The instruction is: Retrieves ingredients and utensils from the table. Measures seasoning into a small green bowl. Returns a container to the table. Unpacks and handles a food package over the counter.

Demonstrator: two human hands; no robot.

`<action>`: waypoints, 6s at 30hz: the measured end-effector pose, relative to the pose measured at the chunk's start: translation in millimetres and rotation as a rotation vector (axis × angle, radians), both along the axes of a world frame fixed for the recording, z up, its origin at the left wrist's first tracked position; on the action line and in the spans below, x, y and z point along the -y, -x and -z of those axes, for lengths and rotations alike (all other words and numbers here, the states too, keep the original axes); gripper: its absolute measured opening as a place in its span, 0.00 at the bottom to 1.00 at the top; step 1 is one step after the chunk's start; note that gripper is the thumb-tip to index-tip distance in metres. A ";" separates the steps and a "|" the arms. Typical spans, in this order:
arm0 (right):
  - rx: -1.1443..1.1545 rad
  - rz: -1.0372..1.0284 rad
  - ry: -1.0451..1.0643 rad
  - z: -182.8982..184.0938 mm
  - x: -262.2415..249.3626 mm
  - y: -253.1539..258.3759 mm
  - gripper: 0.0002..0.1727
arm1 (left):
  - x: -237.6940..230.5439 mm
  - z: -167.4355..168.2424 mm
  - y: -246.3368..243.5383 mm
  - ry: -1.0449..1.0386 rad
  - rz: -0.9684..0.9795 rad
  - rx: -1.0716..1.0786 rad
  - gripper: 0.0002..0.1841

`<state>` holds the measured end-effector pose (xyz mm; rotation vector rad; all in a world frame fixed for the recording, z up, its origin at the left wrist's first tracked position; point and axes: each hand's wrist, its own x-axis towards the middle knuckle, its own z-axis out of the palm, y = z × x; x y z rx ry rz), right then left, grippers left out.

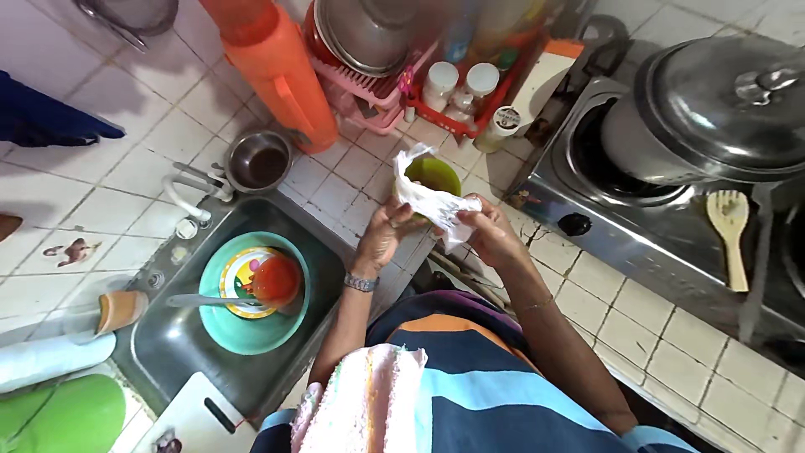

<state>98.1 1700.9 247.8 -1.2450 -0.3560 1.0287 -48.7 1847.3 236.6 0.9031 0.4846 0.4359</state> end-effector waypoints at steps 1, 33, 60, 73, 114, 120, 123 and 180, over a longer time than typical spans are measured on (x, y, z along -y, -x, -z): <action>-0.010 -0.013 0.008 0.9 0.1 0.1 0.08 | 4.1 -0.5 -5.8 0.023 0.010 0.036 0.23; 0.081 0.423 0.112 9.6 28.5 -32.9 0.10 | -20.2 4.2 -27.1 -0.514 -0.252 -0.167 0.11; 0.917 0.236 0.257 -1.8 -10.1 -79.9 0.15 | 22.4 39.8 -40.4 0.046 0.064 -0.408 0.24; 0.826 0.292 0.323 12.4 15.4 -74.4 0.16 | 48.2 51.8 -100.5 0.422 -0.064 -0.311 0.12; 1.183 0.092 0.290 6.4 -25.2 -50.4 0.12 | 66.7 68.9 -62.8 0.555 0.183 -0.391 0.21; 1.234 0.165 0.226 -20.9 -23.6 -47.1 0.13 | 65.2 63.1 -62.3 0.476 0.163 -0.385 0.22; 1.190 0.095 0.261 6.0 -33.9 -46.0 0.13 | 68.2 68.4 -64.6 0.526 0.161 -0.320 0.21; 1.176 0.062 0.317 9.3 -15.5 -60.9 0.14 | 47.8 74.5 -103.6 0.841 -0.114 -0.066 0.11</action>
